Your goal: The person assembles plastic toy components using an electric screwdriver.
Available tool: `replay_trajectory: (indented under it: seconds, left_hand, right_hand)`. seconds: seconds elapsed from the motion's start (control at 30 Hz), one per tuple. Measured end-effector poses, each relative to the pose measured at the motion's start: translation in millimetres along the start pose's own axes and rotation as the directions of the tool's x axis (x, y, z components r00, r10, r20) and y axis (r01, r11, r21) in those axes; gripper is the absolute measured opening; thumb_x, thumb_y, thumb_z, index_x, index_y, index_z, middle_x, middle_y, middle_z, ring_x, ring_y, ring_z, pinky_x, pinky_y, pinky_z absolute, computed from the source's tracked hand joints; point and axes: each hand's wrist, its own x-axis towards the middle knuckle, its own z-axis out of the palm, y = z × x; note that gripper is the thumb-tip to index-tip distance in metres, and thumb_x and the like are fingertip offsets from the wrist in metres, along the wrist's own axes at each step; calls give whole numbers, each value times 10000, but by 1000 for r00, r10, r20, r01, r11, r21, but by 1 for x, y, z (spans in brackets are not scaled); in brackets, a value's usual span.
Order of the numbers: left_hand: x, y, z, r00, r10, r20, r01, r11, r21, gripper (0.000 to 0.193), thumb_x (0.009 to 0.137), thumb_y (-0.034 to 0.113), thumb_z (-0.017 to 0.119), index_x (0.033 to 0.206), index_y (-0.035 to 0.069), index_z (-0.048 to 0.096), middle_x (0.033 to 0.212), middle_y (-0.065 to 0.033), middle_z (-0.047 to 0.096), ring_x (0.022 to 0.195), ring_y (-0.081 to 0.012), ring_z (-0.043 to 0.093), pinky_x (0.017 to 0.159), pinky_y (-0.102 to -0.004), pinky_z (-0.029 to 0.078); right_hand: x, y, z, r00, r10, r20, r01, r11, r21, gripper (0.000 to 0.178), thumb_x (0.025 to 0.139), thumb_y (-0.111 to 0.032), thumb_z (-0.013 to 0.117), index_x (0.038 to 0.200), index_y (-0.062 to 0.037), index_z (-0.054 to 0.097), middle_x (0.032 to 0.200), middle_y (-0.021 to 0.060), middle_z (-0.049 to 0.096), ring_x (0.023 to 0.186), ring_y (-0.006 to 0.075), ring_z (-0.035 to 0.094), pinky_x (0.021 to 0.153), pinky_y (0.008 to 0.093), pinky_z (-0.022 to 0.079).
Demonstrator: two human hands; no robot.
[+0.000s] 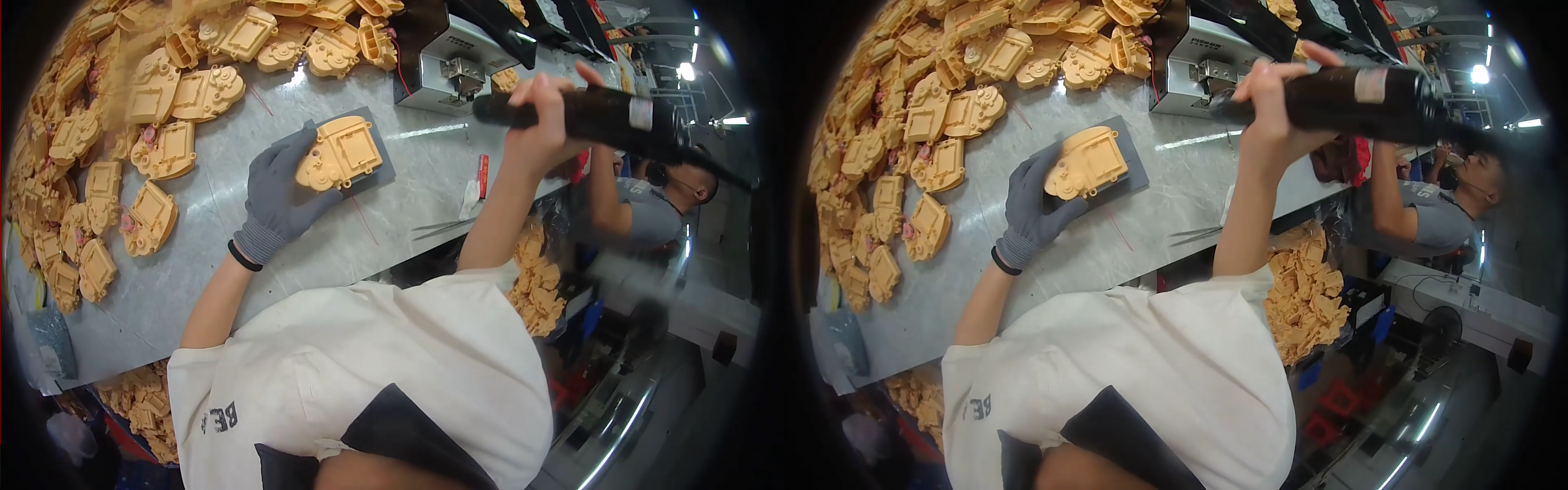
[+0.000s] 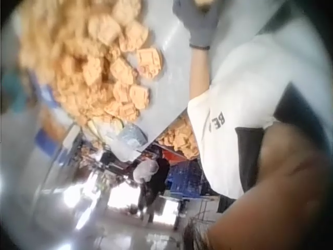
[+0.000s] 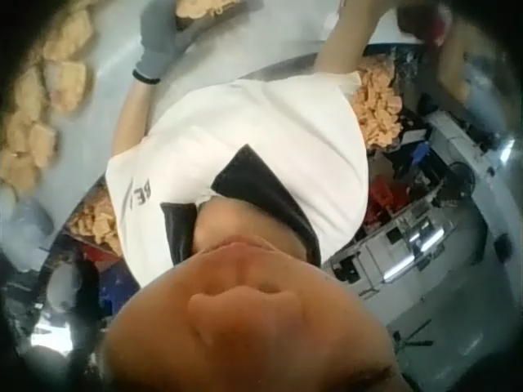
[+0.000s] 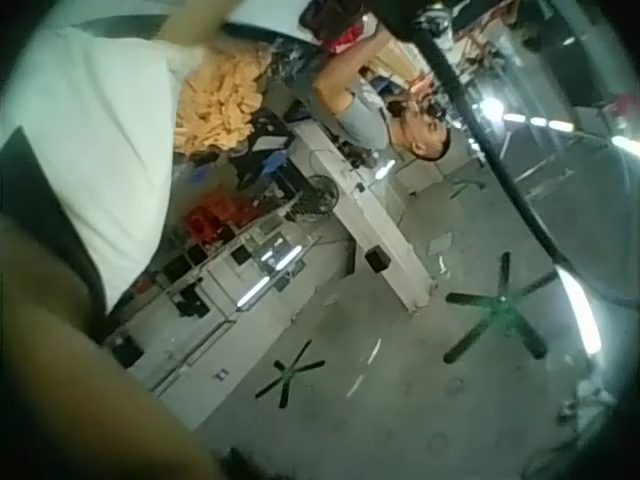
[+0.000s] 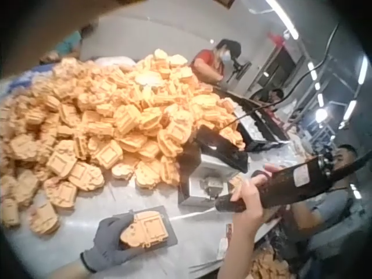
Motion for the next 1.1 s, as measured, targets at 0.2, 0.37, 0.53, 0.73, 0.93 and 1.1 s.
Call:
replay_trajectory:
  seconds: [0.2,0.37,0.53,0.73,0.93,1.1]
  left_hand:
    - [2,2,0,999,42,8,-43,979,200,728,643,397,709,1218,18,471,1120,-98,563,1083,-237,465,1069,-438,145]
    - [4,-3,2,999,32,37,-37,990,133,729,646,392,708,1221,15,468,1142,-96,552,1106,-223,454,1082,-441,112]
    - [3,-4,1,999,14,37,-16,998,61,729,634,346,719,1236,30,455,1172,-104,533,1117,-227,453,1081,-440,124]
    - [3,-3,-1,999,10,51,-13,998,58,734,632,336,723,1241,34,446,1174,-109,533,1110,-241,462,1074,-445,163]
    - [1,-4,-2,995,41,93,-42,999,10,747,638,316,722,1258,31,416,1186,-121,524,1106,-259,463,1064,-452,198]
    - [1,0,-6,992,15,122,-17,1000,16,758,640,313,722,1265,26,404,1205,-130,513,1106,-269,465,1063,-449,207]
  right_hand:
    - [41,59,-17,999,5,-34,-7,999,-42,339,689,76,572,1012,69,468,556,77,529,435,142,500,492,255,435]
    - [41,73,-18,999,23,-42,-27,995,-96,283,667,74,556,942,66,490,542,82,538,412,141,497,475,244,420]
    - [37,70,-15,999,38,-24,-40,995,-94,259,661,73,546,911,46,488,508,70,525,414,145,507,470,249,420]
    - [38,70,-16,999,42,-4,-42,994,-100,255,658,74,548,901,38,479,520,72,529,415,144,510,469,244,418]
    - [33,70,-15,1000,-7,-18,5,995,-99,257,647,79,544,892,41,475,529,70,530,397,138,496,437,239,390]
    - [33,67,-13,999,41,-1,-41,991,-127,253,648,80,542,888,34,476,545,65,535,408,128,502,431,234,385]
